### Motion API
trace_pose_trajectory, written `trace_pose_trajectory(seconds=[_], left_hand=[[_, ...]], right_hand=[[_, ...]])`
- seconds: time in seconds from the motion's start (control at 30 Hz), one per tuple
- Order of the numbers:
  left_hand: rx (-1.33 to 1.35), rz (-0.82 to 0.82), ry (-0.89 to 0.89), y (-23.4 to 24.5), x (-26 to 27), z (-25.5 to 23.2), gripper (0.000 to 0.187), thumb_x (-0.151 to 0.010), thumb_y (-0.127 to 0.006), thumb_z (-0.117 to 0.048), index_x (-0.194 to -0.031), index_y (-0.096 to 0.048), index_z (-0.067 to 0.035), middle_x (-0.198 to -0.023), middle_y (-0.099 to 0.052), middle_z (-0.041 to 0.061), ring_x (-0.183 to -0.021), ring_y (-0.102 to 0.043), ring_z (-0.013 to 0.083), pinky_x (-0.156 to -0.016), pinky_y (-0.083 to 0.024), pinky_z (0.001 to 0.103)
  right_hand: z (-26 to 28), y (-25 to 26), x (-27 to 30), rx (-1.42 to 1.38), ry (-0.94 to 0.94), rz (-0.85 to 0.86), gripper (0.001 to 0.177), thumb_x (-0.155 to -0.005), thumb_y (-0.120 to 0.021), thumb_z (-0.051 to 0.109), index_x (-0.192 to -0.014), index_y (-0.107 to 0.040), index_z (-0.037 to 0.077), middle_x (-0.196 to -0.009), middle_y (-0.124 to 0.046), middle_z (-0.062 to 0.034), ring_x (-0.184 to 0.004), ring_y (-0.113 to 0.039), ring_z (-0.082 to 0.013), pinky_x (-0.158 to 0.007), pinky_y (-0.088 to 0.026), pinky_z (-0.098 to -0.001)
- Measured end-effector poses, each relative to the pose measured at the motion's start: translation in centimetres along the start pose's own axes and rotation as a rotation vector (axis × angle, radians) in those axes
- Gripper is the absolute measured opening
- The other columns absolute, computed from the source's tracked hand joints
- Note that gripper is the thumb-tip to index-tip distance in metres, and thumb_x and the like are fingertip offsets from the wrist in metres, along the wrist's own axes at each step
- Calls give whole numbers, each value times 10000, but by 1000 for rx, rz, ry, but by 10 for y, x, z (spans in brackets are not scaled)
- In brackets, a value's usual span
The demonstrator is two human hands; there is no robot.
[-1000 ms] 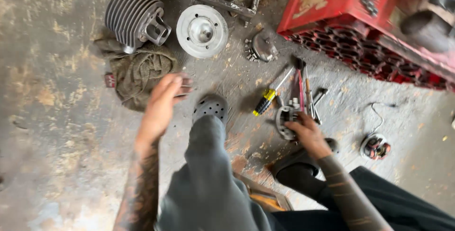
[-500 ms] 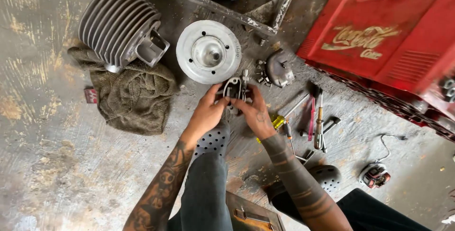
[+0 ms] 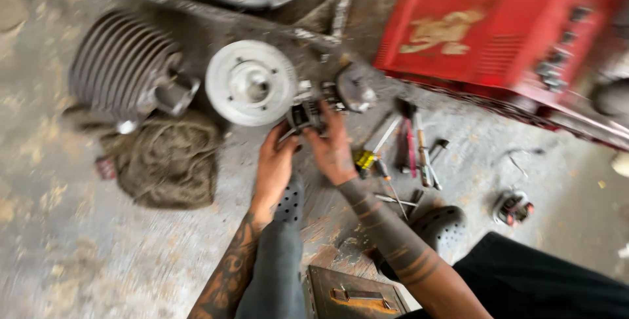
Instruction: The person sits on the floor and works on a small engine component, using pliers to adjust internal parts. They then pick up a screwdriver and use it to tighten or adjust a part on the main engine block resting on a red crate.
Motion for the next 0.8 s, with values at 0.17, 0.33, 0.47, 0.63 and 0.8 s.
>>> trace_pose_trajectory(seconds=[0.17,0.33,0.47,0.63,0.8], left_hand=[[-20,38,35,-15,24,-29,491,-1005,-540,-115,-1453,-462,70,-1450,-487,354,-1334,-519,456,-1040,-470,587],[-38,93,105,-13,27,-19,480,-1029,-522,-146,-1478,-468,13,-1486,-479,304,-1393,-462,466,-1069,-473,581],[6,122,157,-12,30,-8,458,-1057,-468,-229,-1464,-502,-21,-1435,-560,243,-1341,-544,397,-1088,-459,569],[447,154,304,20,-4,95,504,-1071,-443,-454,-1401,-601,-108,-1418,-617,160,-1320,-575,364,-1066,-465,572],[532,359,428,-87,83,-53,754,-985,-203,-599,-1527,-408,-116,-1497,-499,256,-1396,-474,418,-1165,-378,518]], right_hand=[[31,6,1,50,44,-43,692,-920,-687,44,-1547,-399,11,-1430,-461,-333,-1322,-476,-564,-1066,-470,-597],[50,21,2,177,-9,19,830,-897,-721,167,-1614,-308,104,-1434,-466,-241,-1246,-553,-523,-960,-466,-708],[79,43,11,212,107,41,788,-951,-678,205,-1622,-282,85,-1471,-431,-291,-1328,-499,-517,-1024,-462,-672],[105,47,39,288,252,105,777,-988,-625,418,-1627,-288,133,-1636,-283,-261,-1505,-298,-448,-1158,-309,-684],[106,61,53,296,415,103,710,-1054,-310,557,-1587,-399,97,-1570,-442,-217,-1483,-393,-389,-1212,-207,-566]])
Point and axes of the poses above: each hand's wrist, its own x-axis away from the middle knuckle, its own y-axis out of the back of the hand, z = x × y, the point moved 2 cm from there along -x, towards the middle knuckle
